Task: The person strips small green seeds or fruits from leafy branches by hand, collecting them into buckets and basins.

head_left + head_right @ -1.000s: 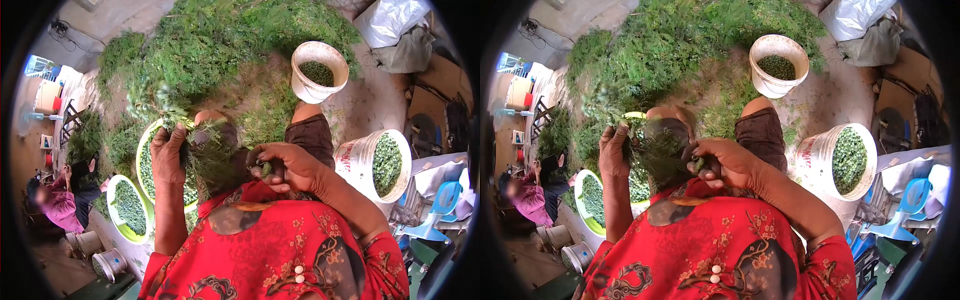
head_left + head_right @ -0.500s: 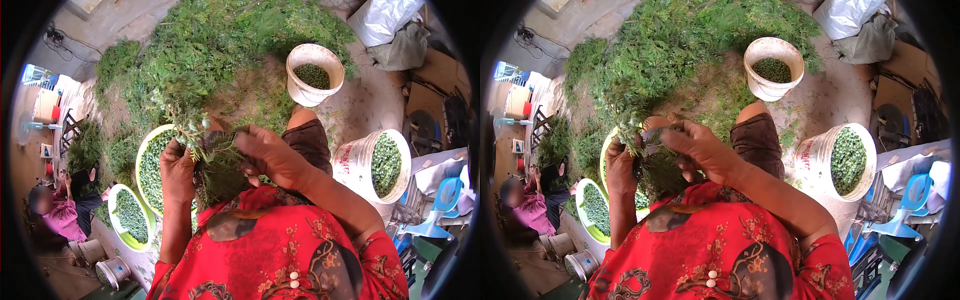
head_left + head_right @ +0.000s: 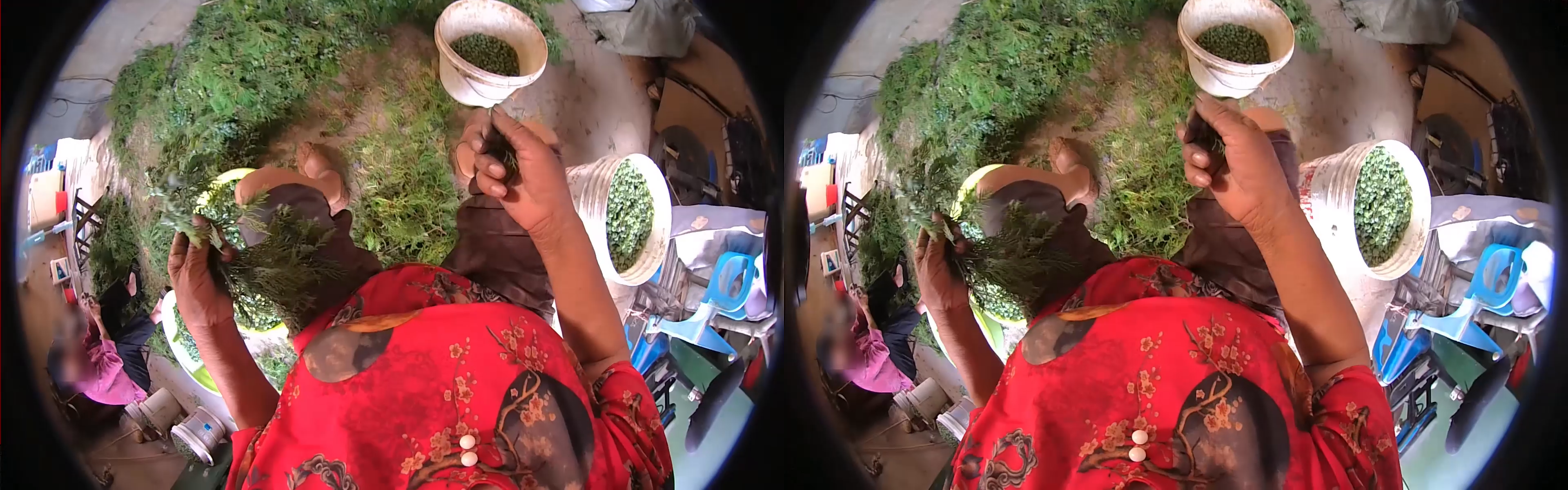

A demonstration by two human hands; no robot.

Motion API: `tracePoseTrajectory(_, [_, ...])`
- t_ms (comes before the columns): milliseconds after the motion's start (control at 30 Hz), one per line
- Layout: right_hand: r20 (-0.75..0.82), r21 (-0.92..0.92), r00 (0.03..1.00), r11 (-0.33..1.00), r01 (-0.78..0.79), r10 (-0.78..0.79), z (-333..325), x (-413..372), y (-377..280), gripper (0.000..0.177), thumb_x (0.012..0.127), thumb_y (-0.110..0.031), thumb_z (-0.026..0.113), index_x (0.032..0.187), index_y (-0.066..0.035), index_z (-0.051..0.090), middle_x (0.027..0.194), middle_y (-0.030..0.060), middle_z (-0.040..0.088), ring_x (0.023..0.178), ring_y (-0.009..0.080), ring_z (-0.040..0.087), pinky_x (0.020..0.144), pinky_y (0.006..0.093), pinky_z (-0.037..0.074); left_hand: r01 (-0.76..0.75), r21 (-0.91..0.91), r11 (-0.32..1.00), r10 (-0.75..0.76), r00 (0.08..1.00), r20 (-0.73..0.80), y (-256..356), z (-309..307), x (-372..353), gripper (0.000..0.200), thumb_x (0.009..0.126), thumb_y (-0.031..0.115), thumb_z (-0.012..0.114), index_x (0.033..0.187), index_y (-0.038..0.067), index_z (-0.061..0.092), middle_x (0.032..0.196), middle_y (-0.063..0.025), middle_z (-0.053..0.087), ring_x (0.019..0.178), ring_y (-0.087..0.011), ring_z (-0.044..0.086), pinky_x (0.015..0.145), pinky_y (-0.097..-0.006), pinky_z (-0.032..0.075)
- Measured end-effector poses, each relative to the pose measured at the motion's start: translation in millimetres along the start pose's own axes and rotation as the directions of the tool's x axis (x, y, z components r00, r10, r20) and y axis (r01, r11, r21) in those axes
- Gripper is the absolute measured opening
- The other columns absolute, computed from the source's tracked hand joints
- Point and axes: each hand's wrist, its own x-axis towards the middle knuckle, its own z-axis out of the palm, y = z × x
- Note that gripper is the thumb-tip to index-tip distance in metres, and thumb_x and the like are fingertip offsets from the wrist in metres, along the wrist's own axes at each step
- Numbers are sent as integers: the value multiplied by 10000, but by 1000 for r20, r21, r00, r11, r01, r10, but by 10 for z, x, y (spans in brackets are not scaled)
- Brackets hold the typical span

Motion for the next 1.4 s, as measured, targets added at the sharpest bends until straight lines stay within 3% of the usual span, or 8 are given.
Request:
tracePoseTrajectory(233, [53, -47, 988, 989, -140, 143, -318, 246, 38, 226, 890, -277, 554, 799, -83, 482, 695, 21, 474, 471, 71, 397, 385, 198, 312, 26, 269, 963, 15, 988, -152, -100, 124, 179, 332, 959, 278, 371, 1082, 27, 549, 880, -54, 610, 750, -115, 560, 633, -243, 453])
tracePoseTrajectory(700, [10, -82, 994, 991, -106, 107, -368, 388, 73, 239, 913, -317, 509, 888, -80, 522, 645, -6, 472, 439, 52, 384, 365, 178, 296, 48, 254, 966, -10, 989, -146, -252, 408, 308, 403, 894, 178, 527, 1193, -82, 460, 1048, -127, 594, 927, -167, 589, 822, -276, 466])
tracePoseTrajectory(833, [-53, -87, 997, 994, -68, 63, -384, 385, 98, 233, 917, -296, 505, 868, -69, 514, 638, -5, 465, 438, 53, 378, 366, 178, 293, 56, 215, 975, -20, 986, -167, -268, 388, 305, 397, 892, 175, 532, 1201, -64, 463, 1047, -121, 595, 918, -166, 590, 812, -277, 468])
tracePoseTrajectory(900, [-101, -86, 994, 995, -44, 35, -372, 372, 104, 223, 917, -274, 505, 867, -57, 511, 638, 0, 462, 439, 53, 375, 366, 175, 292, -29, 141, 990, 26, 999, 24, -323, 257, 347, 375, 888, 161, 541, 1197, -42, 477, 1032, -102, 602, 901, -152, 592, 801, -262, 470])
tracePoseTrajectory(1000, [-101, -91, 994, 994, -57, 48, -391, 367, 134, 199, 913, -250, 514, 870, -56, 513, 645, 5, 464, 442, 52, 374, 366, 175, 295, -22, 368, 930, 55, 995, -81, -345, 232, 343, 349, 890, 147, 537, 1189, -28, 490, 1012, -82, 611, 889, -135, 591, 782, -247, 473])
tracePoseTrajectory(1233, [-83, -172, 994, 982, -77, 63, -341, 405, 161, 167, 904, -226, 524, 923, -59, 524, 670, -4, 478, 470, 42, 389, 367, 170, 301, -139, 187, 972, 154, 986, -64, -391, 353, 328, 331, 879, 110, 550, 1174, -30, 498, 976, -81, 619, 854, -119, 591, 745, -234, 473])
tracePoseTrajectory(1333, [-40, -460, 995, 883, -95, 87, -237, 458, 284, 196, 900, -247, 524, 892, -53, 546, 656, -9, 484, 502, 38, 412, 401, 180, 311, -261, 468, 845, 307, 951, -24, -398, 321, 335, 337, 876, 104, 558, 1171, -45, 492, 976, -82, 615, 853, -111, 582, 753, -237, 466])
tracePoseTrajectory(1400, [227, -915, 959, 376, 149, 172, -308, 632, 461, 307, 858, -295, 557, 796, 6, 552, 606, 76, 525, 520, 153, 490, 480, 300, 398, -250, 470, 846, 325, 942, -83, -477, 253, 361, 345, 886, 125, 551, 1169, -61, 483, 976, -81, 612, 851, -99, 569, 742, -243, 467])
